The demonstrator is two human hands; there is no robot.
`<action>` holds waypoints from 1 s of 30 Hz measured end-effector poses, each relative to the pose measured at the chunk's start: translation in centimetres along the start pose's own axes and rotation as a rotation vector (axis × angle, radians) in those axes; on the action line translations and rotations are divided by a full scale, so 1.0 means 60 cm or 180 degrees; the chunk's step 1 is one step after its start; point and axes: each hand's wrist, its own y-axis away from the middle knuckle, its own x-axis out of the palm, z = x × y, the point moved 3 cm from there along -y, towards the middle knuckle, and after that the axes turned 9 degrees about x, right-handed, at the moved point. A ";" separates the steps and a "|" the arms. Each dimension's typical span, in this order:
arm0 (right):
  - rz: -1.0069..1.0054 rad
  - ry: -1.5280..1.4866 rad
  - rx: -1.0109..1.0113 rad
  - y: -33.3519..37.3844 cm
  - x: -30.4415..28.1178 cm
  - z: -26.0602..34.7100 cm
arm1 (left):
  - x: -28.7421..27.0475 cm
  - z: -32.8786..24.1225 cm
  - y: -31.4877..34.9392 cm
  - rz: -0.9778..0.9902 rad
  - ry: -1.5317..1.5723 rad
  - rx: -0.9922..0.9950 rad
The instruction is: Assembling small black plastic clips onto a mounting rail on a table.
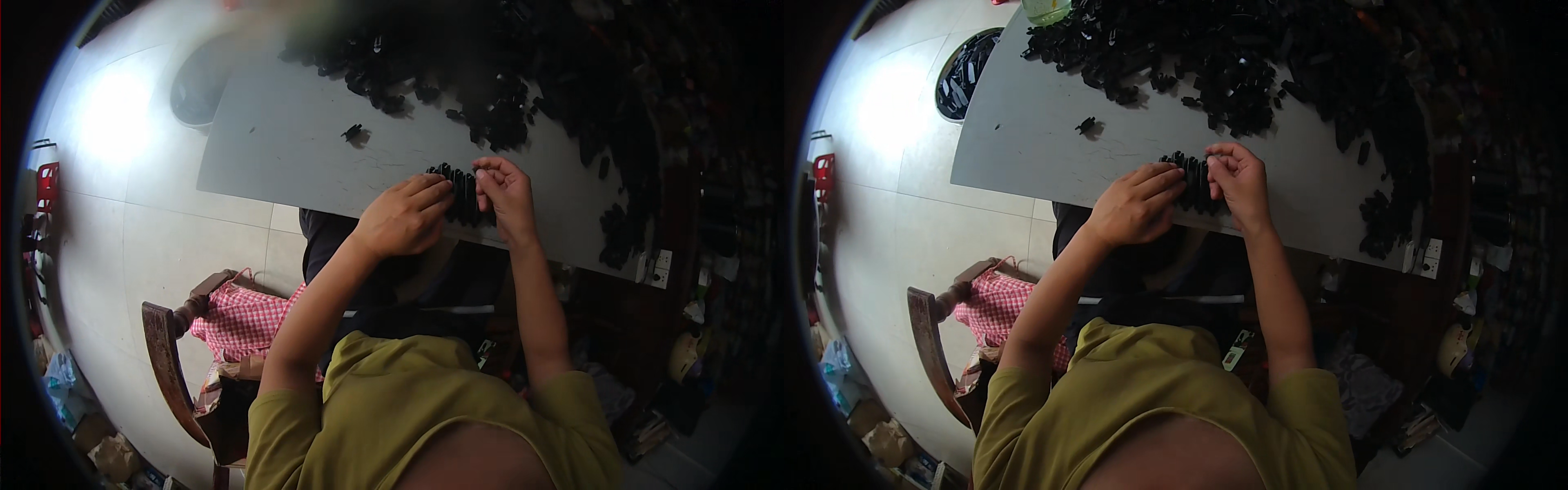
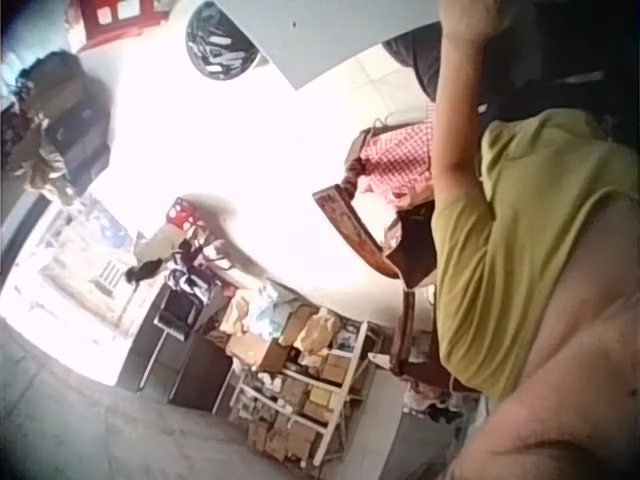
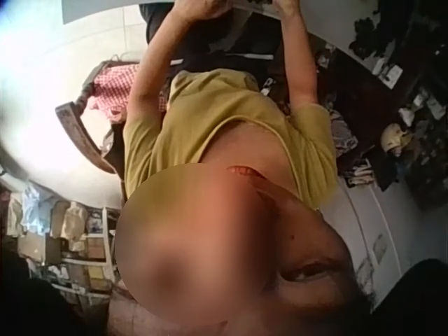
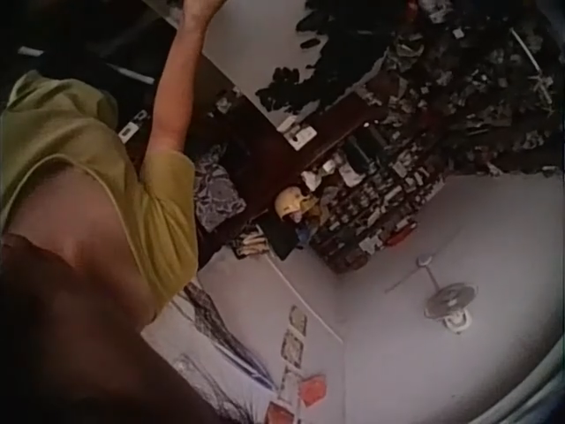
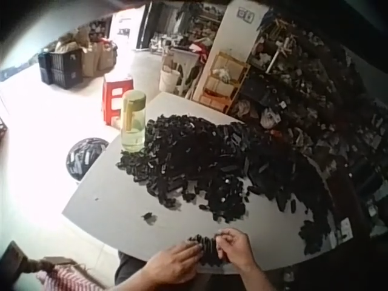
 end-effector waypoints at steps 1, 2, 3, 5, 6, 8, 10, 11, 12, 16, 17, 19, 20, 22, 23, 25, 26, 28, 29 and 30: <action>-0.0044 -0.0067 -0.0024 0.001 0.003 0.000 | 0.001 0.000 0.000 -0.0001 -0.0002 -0.0007; -0.0038 -0.0065 -0.0021 0.001 0.001 -0.001 | 0.001 0.000 0.000 0.0023 -0.0007 -0.0011; 0.0018 -0.0020 0.0036 0.000 0.000 -0.004 | 0.002 0.000 0.000 0.0046 -0.0012 -0.0014; 0.0081 0.0024 0.0099 0.002 0.004 -0.006 | 0.003 0.000 0.001 0.0043 -0.0017 -0.0017; 0.0132 -0.0016 -0.0021 0.004 0.009 -0.003 | 0.003 0.000 0.002 0.0039 -0.0019 -0.0012; 0.0173 -0.0056 -0.0141 0.005 0.015 -0.002 | 0.003 0.000 0.003 0.0037 -0.0035 -0.0012; 0.0059 0.0163 -0.0304 0.003 0.015 -0.004 | 0.003 0.000 0.003 0.0033 -0.0054 -0.0012; 0.0060 0.0165 -0.0304 0.003 0.014 -0.007 | 0.004 0.000 0.004 0.0059 -0.0046 -0.0015; -0.0146 0.0649 -0.0511 0.004 0.013 -0.007 | 0.005 0.001 0.004 0.0085 -0.0038 -0.0020; -0.0729 0.2189 -0.1372 0.012 0.019 0.006 | 0.007 0.002 0.006 0.0116 -0.0076 -0.0026; -0.0726 0.2189 -0.1371 0.008 0.018 0.003 | 0.007 0.002 0.006 0.0099 -0.0089 -0.0025; -0.0968 0.2444 -0.2222 0.005 0.020 0.001 | 0.007 0.002 0.006 0.0085 -0.0102 -0.0027; -0.0967 0.2444 -0.2219 0.003 0.019 -0.004 | 0.007 0.001 0.004 0.0090 -0.0101 -0.0029; -0.1098 0.2619 -0.2546 0.004 0.020 -0.007 | 0.007 0.001 0.004 0.0096 -0.0100 -0.0035; -0.1094 0.2617 -0.2544 0.005 0.020 -0.007 | 0.007 0.001 0.005 0.0061 -0.0104 -0.0028; -0.0941 0.2912 -0.2662 0.013 0.024 -0.004 | 0.007 0.001 0.005 0.0027 -0.0105 -0.0024; -0.0938 0.2913 -0.2659 0.017 0.023 -0.002 | 0.007 0.001 0.005 0.0021 -0.0121 -0.0011; -0.0787 0.3176 -0.2517 0.022 0.024 0.000 | 0.007 0.001 0.004 0.0017 -0.0133 -0.0003; -0.0785 0.3175 -0.2513 0.028 0.026 0.004 | 0.007 0.001 0.004 0.0011 -0.0148 0.0000; -0.0784 0.3193 -0.2286 0.032 0.028 0.008 | 0.007 0.000 0.003 0.0005 -0.0162 0.0005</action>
